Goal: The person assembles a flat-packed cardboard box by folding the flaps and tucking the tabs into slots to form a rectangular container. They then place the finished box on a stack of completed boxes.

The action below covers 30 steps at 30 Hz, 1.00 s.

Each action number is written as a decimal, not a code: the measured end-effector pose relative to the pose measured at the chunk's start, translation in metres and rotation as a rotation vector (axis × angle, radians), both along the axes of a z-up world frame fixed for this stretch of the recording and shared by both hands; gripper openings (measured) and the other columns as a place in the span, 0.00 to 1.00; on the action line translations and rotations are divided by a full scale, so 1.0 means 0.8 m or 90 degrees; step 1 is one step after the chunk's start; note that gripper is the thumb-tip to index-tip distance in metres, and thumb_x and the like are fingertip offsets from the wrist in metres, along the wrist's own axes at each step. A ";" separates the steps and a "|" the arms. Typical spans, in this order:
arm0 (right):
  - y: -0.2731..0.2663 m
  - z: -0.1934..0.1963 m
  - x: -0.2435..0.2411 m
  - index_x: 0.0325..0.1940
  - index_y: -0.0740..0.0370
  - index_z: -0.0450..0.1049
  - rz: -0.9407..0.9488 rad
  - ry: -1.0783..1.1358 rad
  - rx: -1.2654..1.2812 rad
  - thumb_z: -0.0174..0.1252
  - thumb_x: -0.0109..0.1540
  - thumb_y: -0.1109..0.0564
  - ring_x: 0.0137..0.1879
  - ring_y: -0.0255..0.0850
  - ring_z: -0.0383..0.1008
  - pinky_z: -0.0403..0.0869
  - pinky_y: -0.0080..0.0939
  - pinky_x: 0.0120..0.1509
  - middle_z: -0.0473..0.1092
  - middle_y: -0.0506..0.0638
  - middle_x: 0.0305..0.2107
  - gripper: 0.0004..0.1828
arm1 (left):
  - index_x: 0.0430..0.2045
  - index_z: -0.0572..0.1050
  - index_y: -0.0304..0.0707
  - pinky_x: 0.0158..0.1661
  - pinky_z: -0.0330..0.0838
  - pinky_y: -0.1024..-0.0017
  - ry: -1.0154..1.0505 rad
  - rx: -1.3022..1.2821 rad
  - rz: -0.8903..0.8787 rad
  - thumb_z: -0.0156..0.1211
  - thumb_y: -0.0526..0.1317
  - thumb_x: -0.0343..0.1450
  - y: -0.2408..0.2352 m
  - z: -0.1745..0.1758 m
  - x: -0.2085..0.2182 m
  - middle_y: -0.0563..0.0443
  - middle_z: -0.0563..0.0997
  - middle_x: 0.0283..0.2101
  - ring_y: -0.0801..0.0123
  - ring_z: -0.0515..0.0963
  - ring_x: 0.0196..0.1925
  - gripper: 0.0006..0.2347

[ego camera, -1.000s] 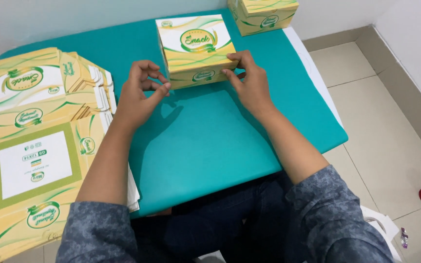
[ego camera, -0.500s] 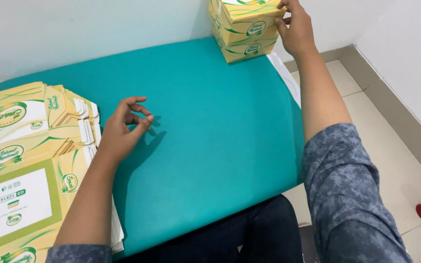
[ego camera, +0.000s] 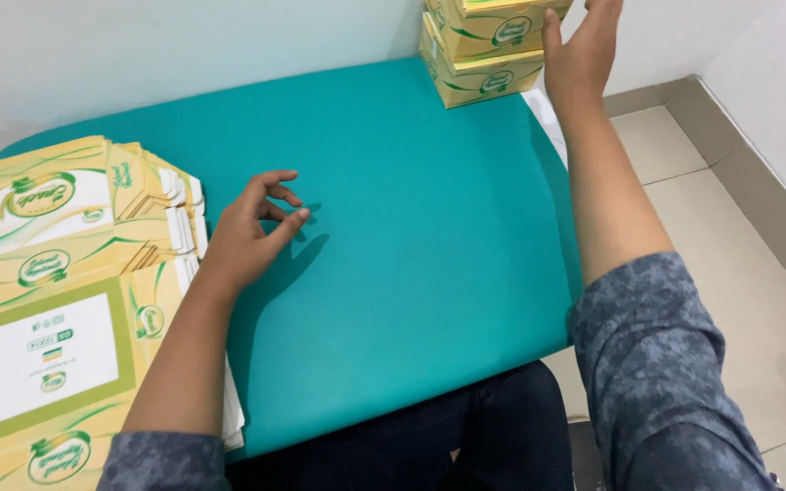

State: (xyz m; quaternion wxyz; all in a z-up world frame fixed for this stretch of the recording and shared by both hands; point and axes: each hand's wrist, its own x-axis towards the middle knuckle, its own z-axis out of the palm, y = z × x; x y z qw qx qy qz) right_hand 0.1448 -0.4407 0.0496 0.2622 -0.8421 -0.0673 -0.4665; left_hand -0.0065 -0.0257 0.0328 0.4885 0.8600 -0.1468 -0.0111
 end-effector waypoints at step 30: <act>0.274 -0.086 -0.144 0.58 0.56 0.60 0.288 0.235 -0.324 0.50 0.64 0.58 0.67 0.49 0.57 0.63 0.54 0.64 0.53 0.53 0.61 0.18 | 0.62 0.58 0.33 0.45 0.71 0.39 0.240 0.652 0.145 0.63 0.64 0.57 0.157 0.081 -0.204 0.28 0.58 0.64 0.26 0.60 0.60 0.43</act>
